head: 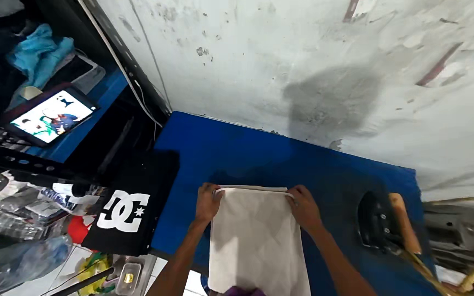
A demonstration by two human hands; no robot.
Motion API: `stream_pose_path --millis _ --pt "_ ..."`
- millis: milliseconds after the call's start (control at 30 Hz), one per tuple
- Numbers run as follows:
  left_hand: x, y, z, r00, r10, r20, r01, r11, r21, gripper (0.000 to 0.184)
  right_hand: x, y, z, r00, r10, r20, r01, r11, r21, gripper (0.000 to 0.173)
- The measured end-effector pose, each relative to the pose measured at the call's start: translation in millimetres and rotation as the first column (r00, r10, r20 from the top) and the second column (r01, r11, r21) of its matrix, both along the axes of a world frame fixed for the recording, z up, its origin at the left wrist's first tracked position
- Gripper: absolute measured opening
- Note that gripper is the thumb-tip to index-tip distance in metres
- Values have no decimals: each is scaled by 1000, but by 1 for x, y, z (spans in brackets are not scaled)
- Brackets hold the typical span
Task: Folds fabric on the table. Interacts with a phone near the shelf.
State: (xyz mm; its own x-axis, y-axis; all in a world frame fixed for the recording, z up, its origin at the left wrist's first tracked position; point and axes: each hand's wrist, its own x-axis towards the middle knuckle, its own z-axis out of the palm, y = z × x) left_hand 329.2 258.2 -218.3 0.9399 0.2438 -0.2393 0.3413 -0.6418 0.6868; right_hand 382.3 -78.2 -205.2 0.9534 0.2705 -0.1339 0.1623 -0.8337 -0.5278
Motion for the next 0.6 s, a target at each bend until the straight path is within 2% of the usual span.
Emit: stream_pose_path --millis 133,233,300,367,467,600 --pt "15 5 -34 984 -126 -125 134 989 60 35 26 6 -28 969 127 -212 -155 980 -125 30" --pt "11 9 -24 966 -197 -166 191 980 -51 36 27 7 -19 944 152 -292 -184 979 -86 32" --pt "5 13 -11 966 -233 -116 226 971 -75 34 23 9 2 941 172 -292 -186 982 -22 31" --pt "-4 18 7 975 -222 29 224 971 -85 30 17 11 35 954 174 -243 -165 985 58 28" --pt "-17 28 46 948 -222 226 258 955 -144 25 2 -1 80 982 188 -21 -179 960 215 23" --pt "-19 33 121 823 -269 500 355 931 -84 20 -10 -17 155 937 166 306 -274 893 356 21"
